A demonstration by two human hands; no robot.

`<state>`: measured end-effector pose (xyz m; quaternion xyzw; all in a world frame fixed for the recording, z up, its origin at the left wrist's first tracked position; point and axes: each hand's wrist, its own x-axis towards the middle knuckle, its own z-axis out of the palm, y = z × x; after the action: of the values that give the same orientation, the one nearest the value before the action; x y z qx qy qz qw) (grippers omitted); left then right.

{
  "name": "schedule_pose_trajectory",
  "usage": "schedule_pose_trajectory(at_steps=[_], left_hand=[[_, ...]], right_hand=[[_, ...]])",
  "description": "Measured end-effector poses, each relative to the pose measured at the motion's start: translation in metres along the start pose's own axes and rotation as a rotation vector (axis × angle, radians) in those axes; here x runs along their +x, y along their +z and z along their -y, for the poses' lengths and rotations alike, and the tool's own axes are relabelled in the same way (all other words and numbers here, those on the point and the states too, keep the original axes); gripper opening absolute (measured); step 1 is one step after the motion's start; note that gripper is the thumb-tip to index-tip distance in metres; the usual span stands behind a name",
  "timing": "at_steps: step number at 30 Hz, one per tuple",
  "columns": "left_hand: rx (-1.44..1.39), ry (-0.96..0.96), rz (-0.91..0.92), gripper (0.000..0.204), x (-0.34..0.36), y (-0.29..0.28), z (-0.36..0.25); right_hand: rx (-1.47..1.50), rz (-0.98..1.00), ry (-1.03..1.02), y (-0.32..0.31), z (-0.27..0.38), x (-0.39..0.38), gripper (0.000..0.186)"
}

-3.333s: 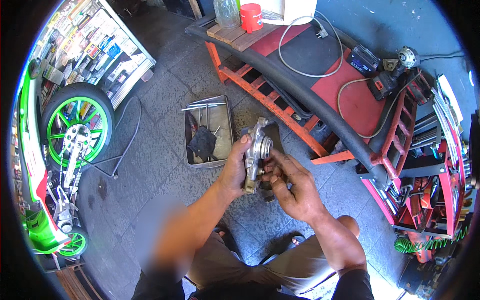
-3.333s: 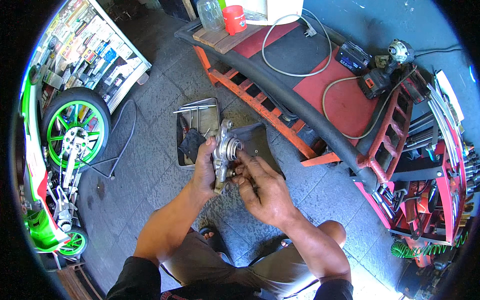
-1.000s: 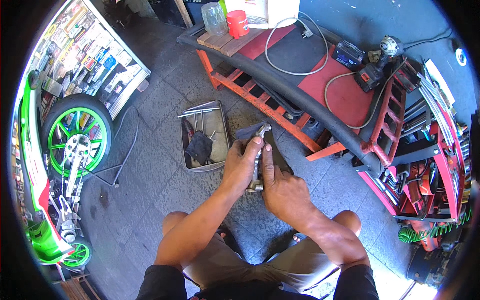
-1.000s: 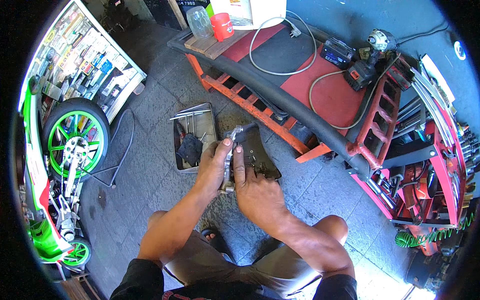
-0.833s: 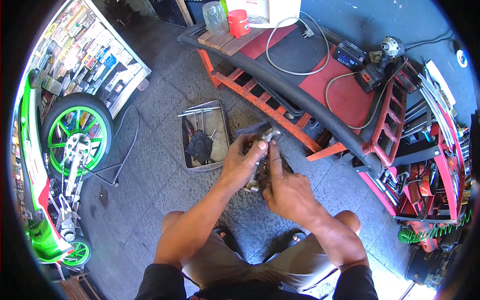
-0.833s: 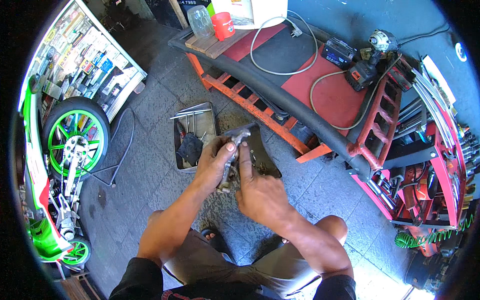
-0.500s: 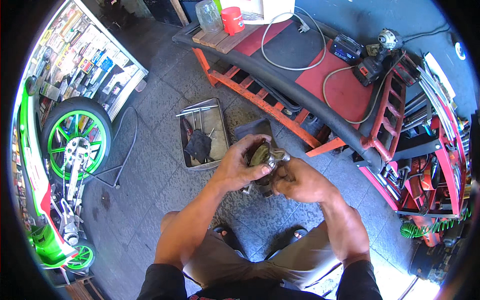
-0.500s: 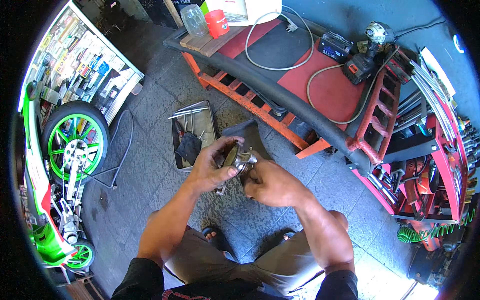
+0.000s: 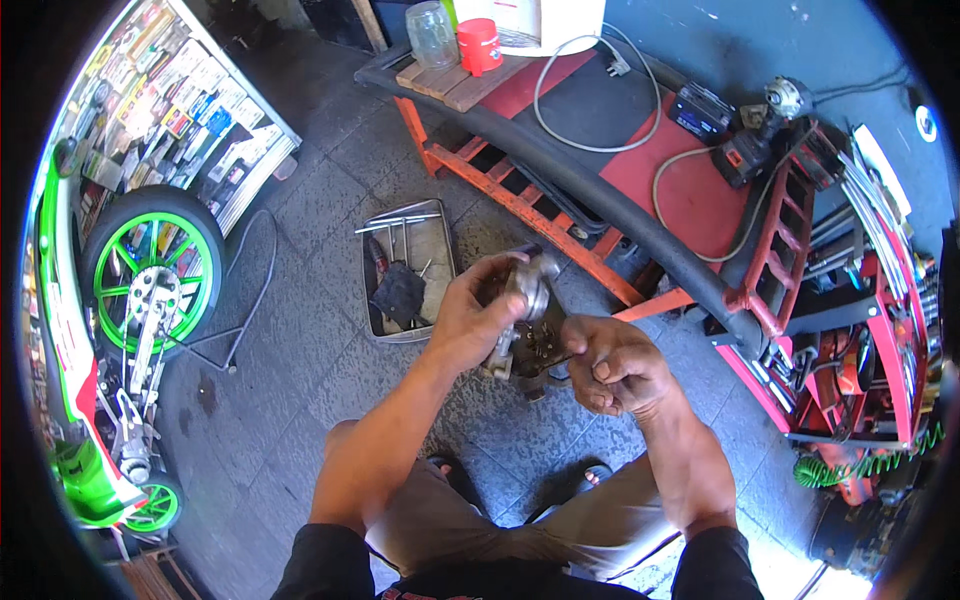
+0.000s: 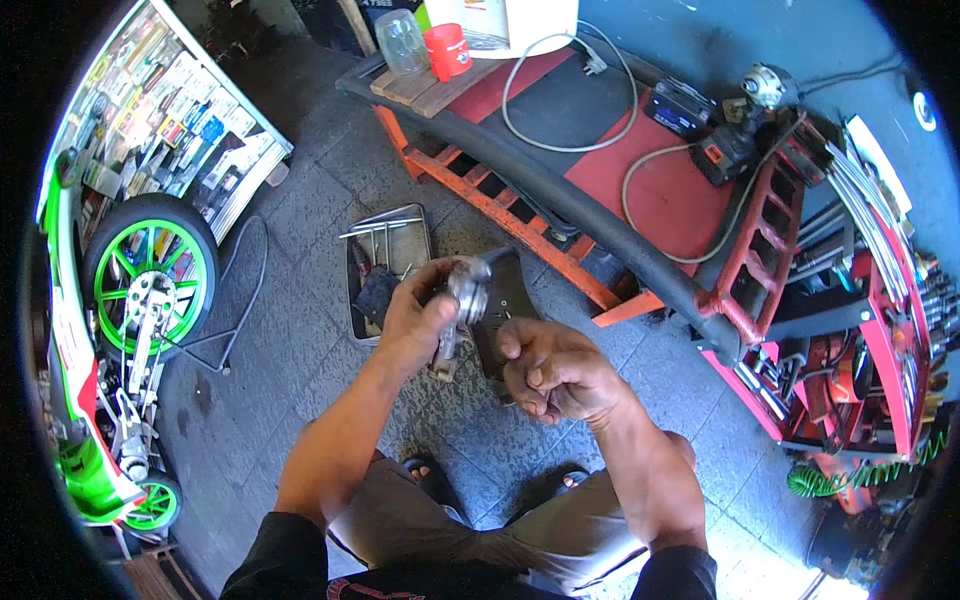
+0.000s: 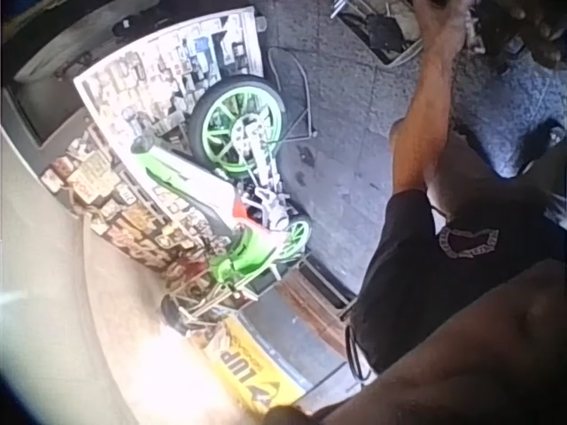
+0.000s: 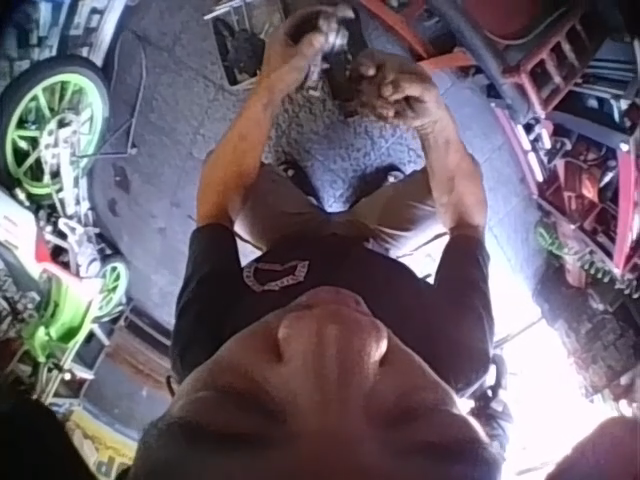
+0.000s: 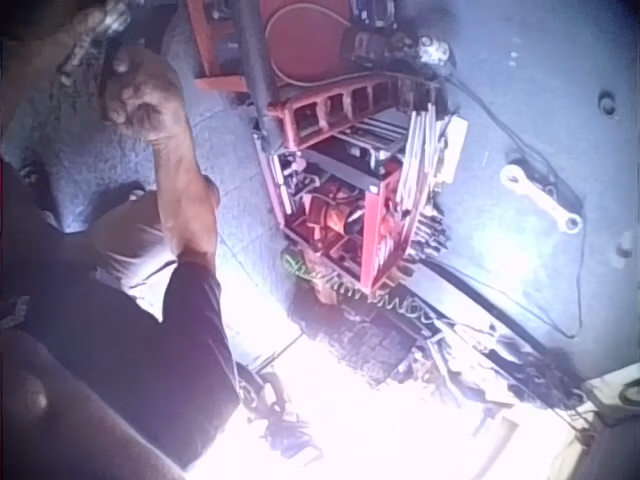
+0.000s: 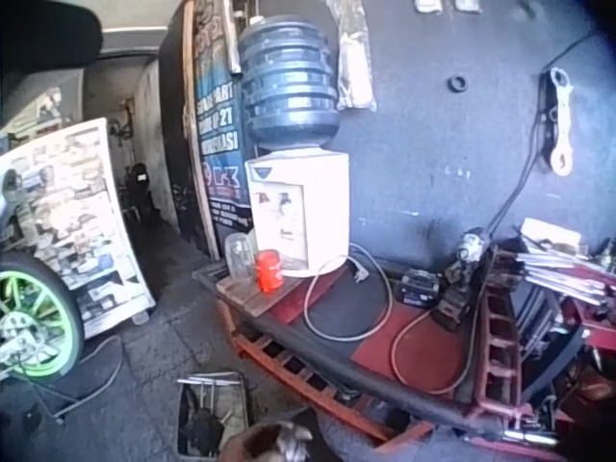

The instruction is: The recorder is inspecting and assembling components of a motorcycle engine part, specifically a water pump housing, in a service bay.

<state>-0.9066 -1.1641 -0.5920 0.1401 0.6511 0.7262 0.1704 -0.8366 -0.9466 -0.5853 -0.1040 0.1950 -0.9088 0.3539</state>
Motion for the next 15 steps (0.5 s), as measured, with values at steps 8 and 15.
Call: schedule_pose_trajectory(at_steps=[8, 15], left_hand=[[-0.479, -0.464, -0.304, 0.057, -0.004, 0.013, -0.004], [-0.662, -0.52, -0.321, 0.058, -0.001, 0.01, 0.003]], right_hand=[[-1.712, -0.546, -0.263, 0.007, -0.026, 0.019, 0.088], [-2.284, -0.454, -0.158, 0.0, -0.034, 0.028, 0.09]])
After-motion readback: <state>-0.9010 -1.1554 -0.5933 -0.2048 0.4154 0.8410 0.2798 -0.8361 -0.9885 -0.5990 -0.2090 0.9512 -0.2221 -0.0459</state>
